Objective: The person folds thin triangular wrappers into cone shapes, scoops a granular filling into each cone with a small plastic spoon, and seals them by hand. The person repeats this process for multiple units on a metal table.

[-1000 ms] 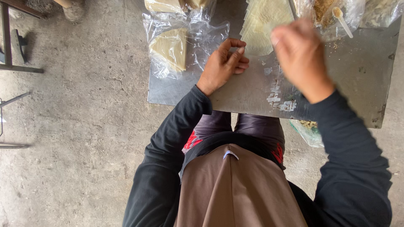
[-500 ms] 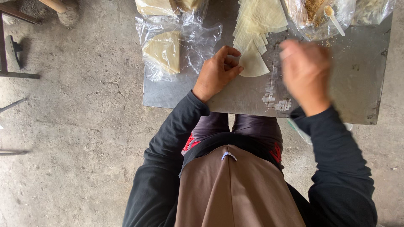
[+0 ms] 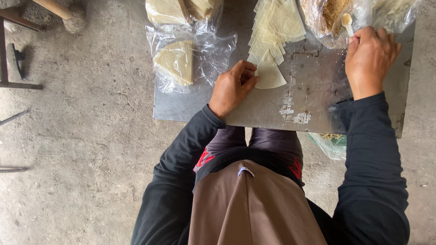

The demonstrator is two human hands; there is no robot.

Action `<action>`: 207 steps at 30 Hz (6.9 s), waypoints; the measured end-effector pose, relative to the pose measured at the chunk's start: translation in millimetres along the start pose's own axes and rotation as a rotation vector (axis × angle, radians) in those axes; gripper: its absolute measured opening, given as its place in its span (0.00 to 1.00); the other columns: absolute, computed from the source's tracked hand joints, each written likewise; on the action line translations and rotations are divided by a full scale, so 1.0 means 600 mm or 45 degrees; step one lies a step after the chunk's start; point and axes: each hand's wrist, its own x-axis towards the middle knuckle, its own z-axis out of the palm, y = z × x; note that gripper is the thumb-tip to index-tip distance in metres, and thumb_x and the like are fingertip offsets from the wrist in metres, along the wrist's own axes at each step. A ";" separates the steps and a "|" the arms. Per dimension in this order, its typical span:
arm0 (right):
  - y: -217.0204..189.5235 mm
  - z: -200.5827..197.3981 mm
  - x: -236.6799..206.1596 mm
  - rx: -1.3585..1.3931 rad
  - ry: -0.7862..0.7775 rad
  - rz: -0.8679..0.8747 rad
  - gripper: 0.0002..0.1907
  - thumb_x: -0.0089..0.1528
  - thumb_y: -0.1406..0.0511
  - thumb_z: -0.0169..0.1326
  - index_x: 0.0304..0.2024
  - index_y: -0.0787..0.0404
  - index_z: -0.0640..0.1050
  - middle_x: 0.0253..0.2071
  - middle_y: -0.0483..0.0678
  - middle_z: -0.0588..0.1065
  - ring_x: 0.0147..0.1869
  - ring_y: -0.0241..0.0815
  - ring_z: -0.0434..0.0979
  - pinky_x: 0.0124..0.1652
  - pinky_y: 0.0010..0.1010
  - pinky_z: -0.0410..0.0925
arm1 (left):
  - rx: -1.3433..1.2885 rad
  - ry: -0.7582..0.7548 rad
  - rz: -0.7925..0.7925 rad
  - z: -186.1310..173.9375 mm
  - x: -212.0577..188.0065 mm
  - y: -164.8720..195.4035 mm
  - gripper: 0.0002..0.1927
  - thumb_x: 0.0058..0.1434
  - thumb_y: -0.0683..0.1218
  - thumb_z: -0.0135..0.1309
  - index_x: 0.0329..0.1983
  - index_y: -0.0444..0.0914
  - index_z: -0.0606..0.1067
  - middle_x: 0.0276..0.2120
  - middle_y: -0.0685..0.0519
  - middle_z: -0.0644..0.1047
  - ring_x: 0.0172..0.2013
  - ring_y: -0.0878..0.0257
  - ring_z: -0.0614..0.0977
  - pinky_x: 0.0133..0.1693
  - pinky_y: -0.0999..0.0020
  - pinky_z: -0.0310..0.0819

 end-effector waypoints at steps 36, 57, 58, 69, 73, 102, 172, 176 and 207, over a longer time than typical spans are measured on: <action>-0.053 -0.056 0.076 1.220 -0.141 0.528 0.05 0.73 0.76 0.54 0.43 0.63 0.76 0.39 0.45 0.78 0.40 0.30 0.77 0.41 0.22 0.70 | -0.052 -0.021 0.000 -0.001 0.000 -0.010 0.13 0.61 0.41 0.62 0.47 0.35 0.75 0.35 0.50 0.82 0.34 0.64 0.86 0.37 0.71 0.82; -0.219 -0.107 -0.025 0.523 -0.293 -0.300 0.04 0.75 0.64 0.59 0.44 0.54 0.79 0.39 0.39 0.76 0.51 0.41 0.69 0.56 0.37 0.51 | -0.075 -0.008 -0.012 0.006 -0.001 -0.030 0.12 0.61 0.39 0.61 0.48 0.34 0.75 0.38 0.49 0.83 0.37 0.63 0.87 0.41 0.70 0.83; -0.217 -0.102 -0.027 0.458 -0.238 -0.354 0.03 0.75 0.64 0.59 0.44 0.54 0.80 0.39 0.38 0.76 0.52 0.40 0.69 0.56 0.35 0.50 | -0.076 -0.012 -0.012 0.006 -0.001 -0.031 0.12 0.62 0.39 0.60 0.48 0.34 0.75 0.38 0.49 0.83 0.37 0.63 0.87 0.41 0.70 0.83; -0.197 -0.084 -0.044 0.476 -0.204 -0.358 0.02 0.74 0.64 0.59 0.45 0.52 0.81 0.38 0.36 0.77 0.52 0.38 0.69 0.57 0.35 0.50 | -0.072 0.020 0.003 0.010 -0.003 -0.034 0.11 0.63 0.38 0.59 0.47 0.34 0.74 0.41 0.49 0.83 0.39 0.62 0.88 0.42 0.70 0.84; -0.196 -0.085 -0.037 0.605 -0.357 -0.263 0.05 0.75 0.64 0.58 0.43 0.53 0.79 0.37 0.38 0.76 0.51 0.41 0.69 0.56 0.36 0.50 | -0.095 0.018 0.003 0.009 -0.002 -0.035 0.11 0.64 0.39 0.59 0.48 0.35 0.74 0.41 0.49 0.83 0.41 0.62 0.88 0.44 0.71 0.85; 0.022 0.002 0.047 0.450 -0.136 0.056 0.01 0.71 0.69 0.56 0.45 0.60 0.77 0.45 0.48 0.73 0.52 0.44 0.69 0.56 0.44 0.58 | -0.069 -0.037 0.129 0.010 -0.004 -0.024 0.11 0.67 0.41 0.58 0.50 0.36 0.73 0.41 0.49 0.85 0.41 0.60 0.89 0.42 0.70 0.84; -0.243 -0.098 0.005 0.745 -0.334 -0.688 0.16 0.62 0.63 0.67 0.50 0.60 0.81 0.48 0.44 0.75 0.54 0.42 0.74 0.56 0.36 0.62 | 0.536 -0.105 0.644 0.021 0.008 -0.043 0.10 0.66 0.44 0.61 0.46 0.35 0.78 0.44 0.51 0.77 0.44 0.55 0.82 0.47 0.64 0.81; -0.247 -0.092 -0.001 0.652 -0.242 -0.706 0.11 0.67 0.67 0.65 0.51 0.59 0.80 0.48 0.43 0.76 0.53 0.42 0.75 0.58 0.35 0.62 | 0.426 -0.135 0.622 0.014 0.007 -0.041 0.13 0.63 0.48 0.63 0.45 0.35 0.78 0.43 0.49 0.77 0.41 0.54 0.83 0.45 0.64 0.80; -0.297 -0.141 -0.031 0.626 -0.318 -0.328 0.06 0.69 0.70 0.61 0.48 0.56 0.79 0.42 0.44 0.75 0.49 0.42 0.74 0.54 0.39 0.59 | 0.255 -0.189 0.187 0.023 0.028 -0.025 0.10 0.64 0.45 0.62 0.43 0.40 0.73 0.38 0.51 0.78 0.35 0.53 0.84 0.37 0.60 0.80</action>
